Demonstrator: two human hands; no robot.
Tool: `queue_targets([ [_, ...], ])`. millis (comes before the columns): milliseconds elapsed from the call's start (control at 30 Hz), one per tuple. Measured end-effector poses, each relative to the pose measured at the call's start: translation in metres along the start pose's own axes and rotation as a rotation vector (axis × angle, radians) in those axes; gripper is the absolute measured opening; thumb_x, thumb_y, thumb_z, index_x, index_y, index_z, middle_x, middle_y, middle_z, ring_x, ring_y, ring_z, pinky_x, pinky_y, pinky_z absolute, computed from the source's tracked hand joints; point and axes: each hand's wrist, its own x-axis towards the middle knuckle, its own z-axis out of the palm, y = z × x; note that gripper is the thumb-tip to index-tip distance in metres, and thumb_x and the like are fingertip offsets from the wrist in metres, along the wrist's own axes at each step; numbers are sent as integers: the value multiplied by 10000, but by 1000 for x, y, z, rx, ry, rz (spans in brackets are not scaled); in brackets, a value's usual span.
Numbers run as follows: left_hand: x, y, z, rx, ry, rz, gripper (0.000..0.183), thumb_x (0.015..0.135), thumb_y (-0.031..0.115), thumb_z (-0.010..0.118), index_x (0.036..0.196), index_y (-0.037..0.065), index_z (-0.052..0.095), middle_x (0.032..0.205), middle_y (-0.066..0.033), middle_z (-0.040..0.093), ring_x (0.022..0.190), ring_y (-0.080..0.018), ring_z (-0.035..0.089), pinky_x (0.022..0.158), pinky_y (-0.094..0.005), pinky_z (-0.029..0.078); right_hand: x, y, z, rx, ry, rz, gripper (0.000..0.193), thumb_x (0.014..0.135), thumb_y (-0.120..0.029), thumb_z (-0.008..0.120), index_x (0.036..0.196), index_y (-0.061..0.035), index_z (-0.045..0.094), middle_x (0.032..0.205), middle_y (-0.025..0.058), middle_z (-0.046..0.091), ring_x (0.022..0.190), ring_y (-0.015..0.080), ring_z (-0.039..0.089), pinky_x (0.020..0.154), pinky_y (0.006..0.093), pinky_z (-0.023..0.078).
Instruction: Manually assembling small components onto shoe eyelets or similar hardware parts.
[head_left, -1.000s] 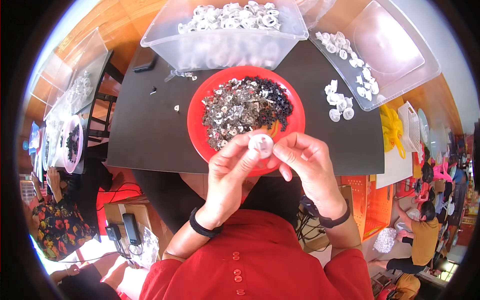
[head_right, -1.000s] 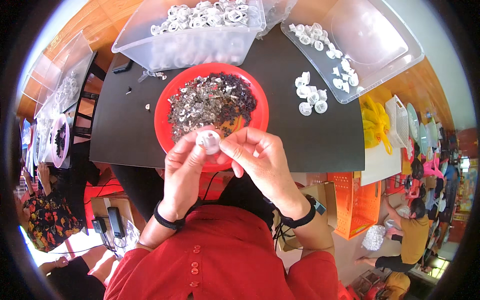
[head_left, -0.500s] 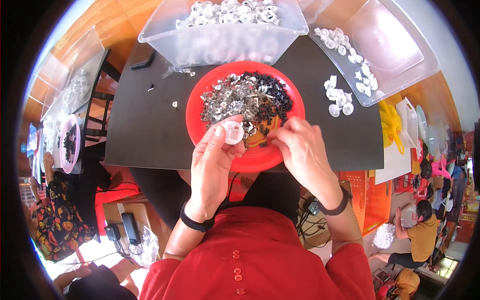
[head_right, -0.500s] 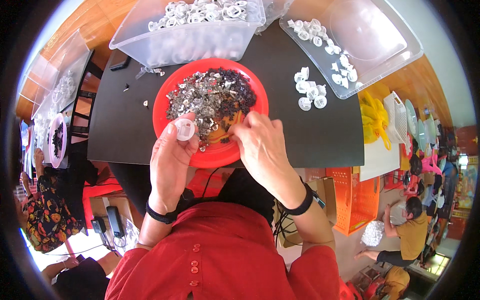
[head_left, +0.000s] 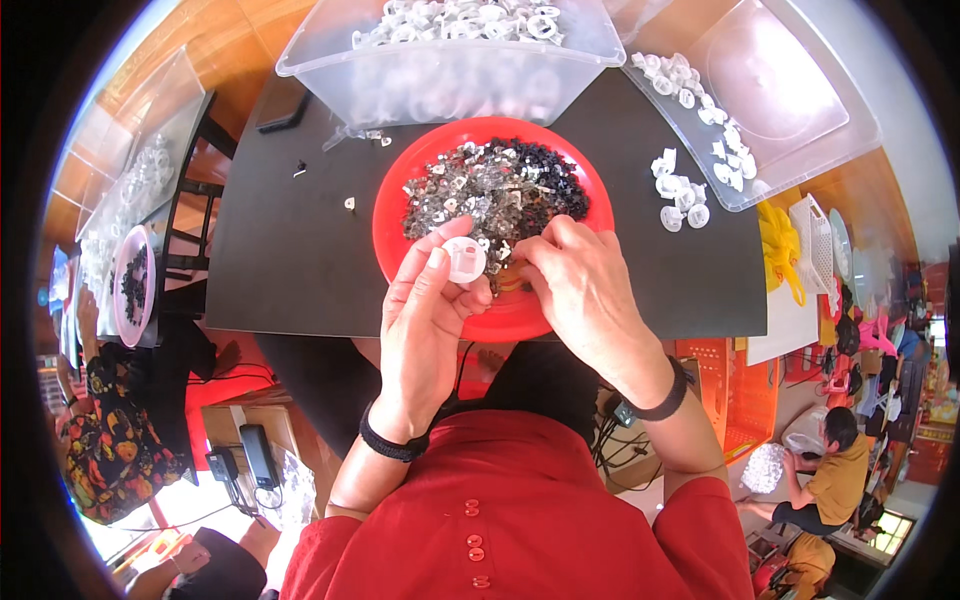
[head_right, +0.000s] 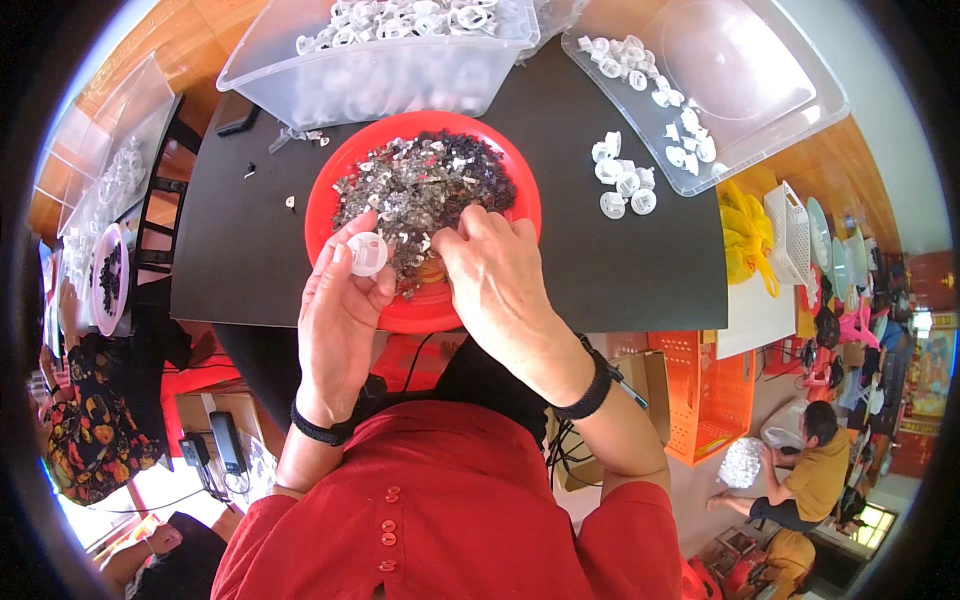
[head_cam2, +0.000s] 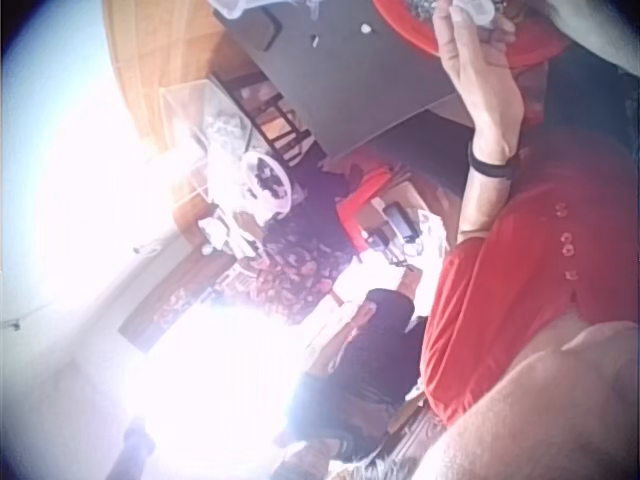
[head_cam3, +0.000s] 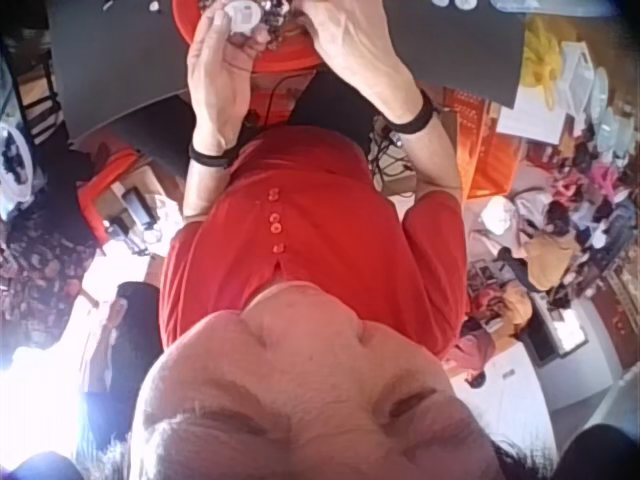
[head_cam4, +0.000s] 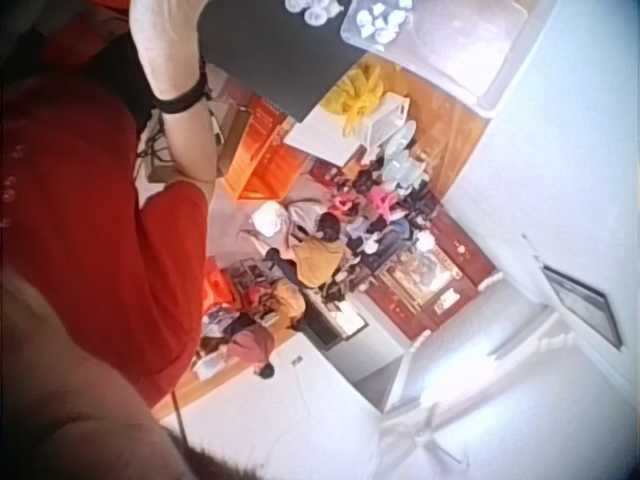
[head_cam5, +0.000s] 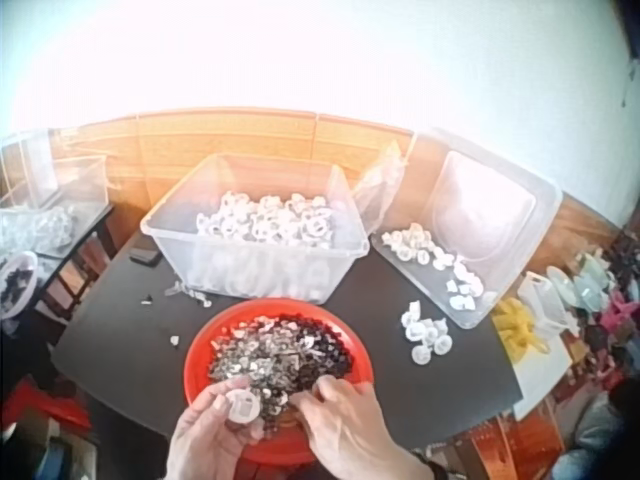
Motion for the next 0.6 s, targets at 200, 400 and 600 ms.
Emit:
queue_targets([
  [200, 1, -4, -3, -24, -43, -9, 283, 1005, 150, 464, 1219, -12, 556, 1001, -79, 631, 789, -134, 576, 719, -255, 475, 5, -11, 7, -120, -1, -45, 65, 791, -87, 561, 770, -79, 622, 767, 62, 548, 723, 229, 575, 700, 366, 373],
  [400, 1, -2, -4, 13, -54, -4, 157, 990, 151, 506, 1018, 27, 598, 1010, -88, 631, 762, -114, 554, 719, -256, 448, -2, -3, 1, -8, 121, 42, 58, 821, -125, 627, 790, -83, 603, 740, 63, 589, 710, 242, 607, 682, 384, 388],
  [600, -7, -2, 0, 277, -95, 13, 129, 982, 173, 536, 971, 56, 588, 826, 1, 582, 656, -64, 463, 606, -203, 370, -4, -11, -28, 806, 10, 291, 63, 893, -34, 626, 937, 9, 612, 880, 89, 665, 819, 142, 657, 735, 267, 507],
])
